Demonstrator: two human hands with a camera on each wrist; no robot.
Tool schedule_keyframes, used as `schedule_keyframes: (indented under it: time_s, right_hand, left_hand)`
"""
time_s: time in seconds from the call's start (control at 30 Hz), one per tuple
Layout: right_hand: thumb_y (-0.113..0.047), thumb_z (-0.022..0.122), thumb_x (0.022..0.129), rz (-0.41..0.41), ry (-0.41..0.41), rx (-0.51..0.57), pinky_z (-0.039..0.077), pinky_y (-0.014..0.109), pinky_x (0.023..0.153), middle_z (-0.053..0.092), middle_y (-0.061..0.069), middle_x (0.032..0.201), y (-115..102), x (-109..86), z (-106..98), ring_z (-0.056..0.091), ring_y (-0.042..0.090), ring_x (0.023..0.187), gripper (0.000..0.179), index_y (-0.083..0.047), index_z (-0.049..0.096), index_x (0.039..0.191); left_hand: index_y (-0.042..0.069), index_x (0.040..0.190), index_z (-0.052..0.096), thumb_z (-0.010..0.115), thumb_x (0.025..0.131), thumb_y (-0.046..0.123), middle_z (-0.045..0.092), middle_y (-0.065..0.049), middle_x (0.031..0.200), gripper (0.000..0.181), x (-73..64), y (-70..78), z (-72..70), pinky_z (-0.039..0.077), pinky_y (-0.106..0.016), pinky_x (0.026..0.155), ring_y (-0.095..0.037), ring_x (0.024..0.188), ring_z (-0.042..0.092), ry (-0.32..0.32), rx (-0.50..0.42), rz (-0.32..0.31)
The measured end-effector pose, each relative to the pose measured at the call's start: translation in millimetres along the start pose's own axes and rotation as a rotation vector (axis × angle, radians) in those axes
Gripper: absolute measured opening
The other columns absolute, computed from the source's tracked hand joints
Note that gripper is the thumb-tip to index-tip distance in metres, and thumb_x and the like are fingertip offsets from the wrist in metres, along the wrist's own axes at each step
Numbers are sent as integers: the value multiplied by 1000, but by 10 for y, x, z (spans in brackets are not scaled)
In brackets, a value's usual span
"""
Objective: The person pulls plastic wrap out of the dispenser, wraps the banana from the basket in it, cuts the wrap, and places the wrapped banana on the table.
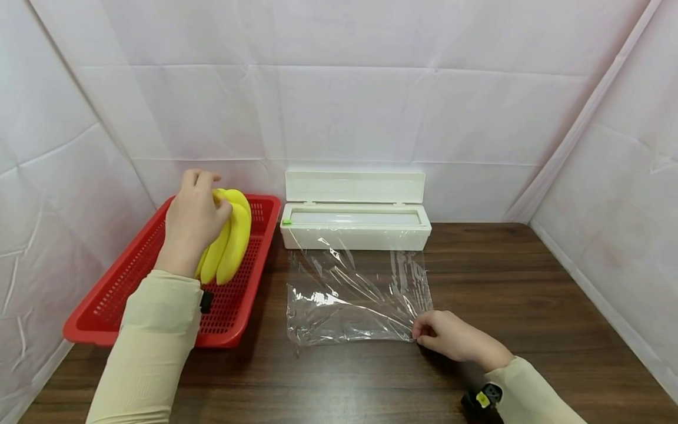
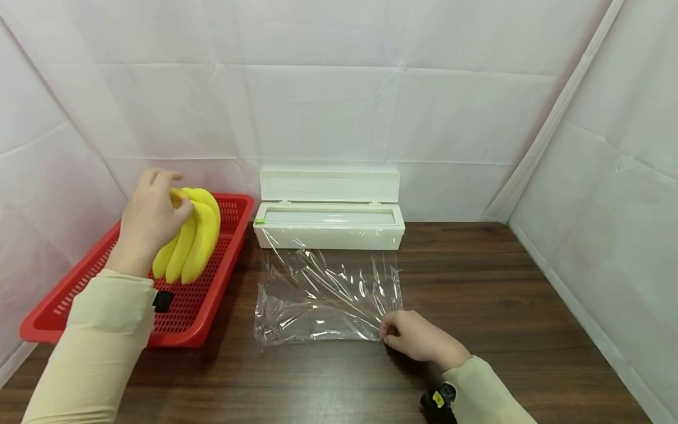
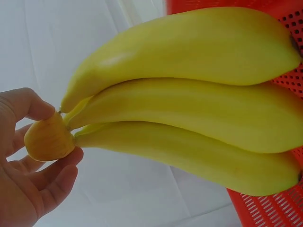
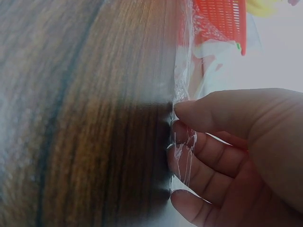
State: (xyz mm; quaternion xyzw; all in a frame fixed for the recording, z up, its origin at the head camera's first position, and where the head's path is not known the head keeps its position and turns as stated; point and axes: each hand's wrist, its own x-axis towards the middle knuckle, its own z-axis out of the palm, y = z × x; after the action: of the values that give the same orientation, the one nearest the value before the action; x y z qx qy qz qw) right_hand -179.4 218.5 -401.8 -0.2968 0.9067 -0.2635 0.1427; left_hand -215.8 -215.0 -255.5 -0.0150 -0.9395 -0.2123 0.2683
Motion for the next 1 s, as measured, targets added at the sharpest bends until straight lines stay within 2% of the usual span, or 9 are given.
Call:
schedule_keyframes:
  time_s: [0.33,0.57,0.83,1.0]
  right_hand:
    - [-4,60,85,14,-5,7,40,19,57,53,-10,69,-1,-8,11,44,-2,61,11,-14,60,81]
    - [-4,60,85,17,-16,6,40,20,56,54,-10,70,0,1,6,44,-2,61,11,-14,60,82]
    - [-4,60,85,16,-13,-5,40,19,57,53,-10,70,-11,9,-1,44,-2,61,11,-14,60,81]
    - [-3,60,84,10,-3,-12,40,19,57,53,-10,70,-23,13,-3,44,-2,62,11,-14,60,81]
  left_hand:
    - [-5,120,53,51,83,3,46,-25,123,38,6,57,-7,44,-46,62,-37,71,52,57,-11,44]
    - [-6,120,53,52,83,2,47,-25,122,37,22,92,-11,43,-44,60,-35,67,49,89,-23,71]
    - [-6,121,52,51,83,1,45,-25,126,38,39,125,-36,45,-48,68,-39,82,52,92,-41,80]
    - [-6,120,53,50,83,0,46,-25,125,37,56,139,-38,46,-49,68,-39,81,53,110,-43,100]
